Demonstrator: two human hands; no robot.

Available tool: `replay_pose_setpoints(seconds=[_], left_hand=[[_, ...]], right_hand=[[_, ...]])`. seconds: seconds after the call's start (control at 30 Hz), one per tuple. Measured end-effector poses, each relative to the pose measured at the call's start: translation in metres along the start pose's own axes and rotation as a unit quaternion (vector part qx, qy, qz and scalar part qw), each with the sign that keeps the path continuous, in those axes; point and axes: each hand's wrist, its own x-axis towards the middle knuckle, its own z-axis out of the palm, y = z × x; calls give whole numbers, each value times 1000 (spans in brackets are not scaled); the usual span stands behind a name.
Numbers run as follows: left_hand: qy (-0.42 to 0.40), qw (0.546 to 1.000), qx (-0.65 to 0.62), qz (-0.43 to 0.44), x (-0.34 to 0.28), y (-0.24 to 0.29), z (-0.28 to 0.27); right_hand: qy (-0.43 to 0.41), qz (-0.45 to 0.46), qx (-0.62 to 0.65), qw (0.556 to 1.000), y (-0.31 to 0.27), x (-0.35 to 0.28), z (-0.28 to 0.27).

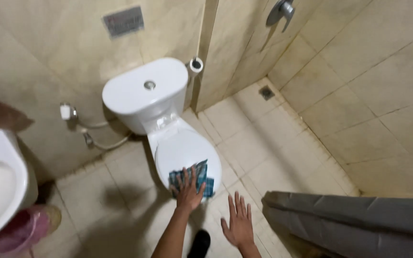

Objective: The person cleans a bathroom using a blue and white checkered cloth. They wipe the toilet seat, the floor tiles, the wall tiles, and the sink basin and pedestal.

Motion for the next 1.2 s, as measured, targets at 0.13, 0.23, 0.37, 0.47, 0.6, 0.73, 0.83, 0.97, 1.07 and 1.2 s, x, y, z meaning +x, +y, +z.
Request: replay_pose_setpoints(seconds=[0.13,0.23,0.37,0.47,0.6,0.73,0.83,0.97,1.07,1.2], left_hand=[[85,988,78,100,10,-41,33],[33,988,127,77,-9,-66,26],[-17,984,176,28,-11,-94,17],[-34,981,190,18,-10,-117,46],[-41,979,197,18,-21,-127,63],[-43,983,178,7,-10,-125,76],[-18,986,167,21,2,-116,91],[74,980,180,38,43,-103,111],[167,969,174,61,137,-123,164],[238,952,150,119,173,-112,154]], right_hand=[[90,-25,14,995,-9,11,-4],[78,-13,27,996,-15,12,-3],[75,-10,36,996,-29,23,4],[56,-11,25,998,-29,17,20],[55,-47,36,997,-25,22,38],[3,-47,12,999,-21,55,61],[-82,-34,-7,996,-19,77,69],[-57,-84,13,995,-3,125,97],[-59,-102,24,993,7,166,120],[80,-137,67,985,25,195,170]])
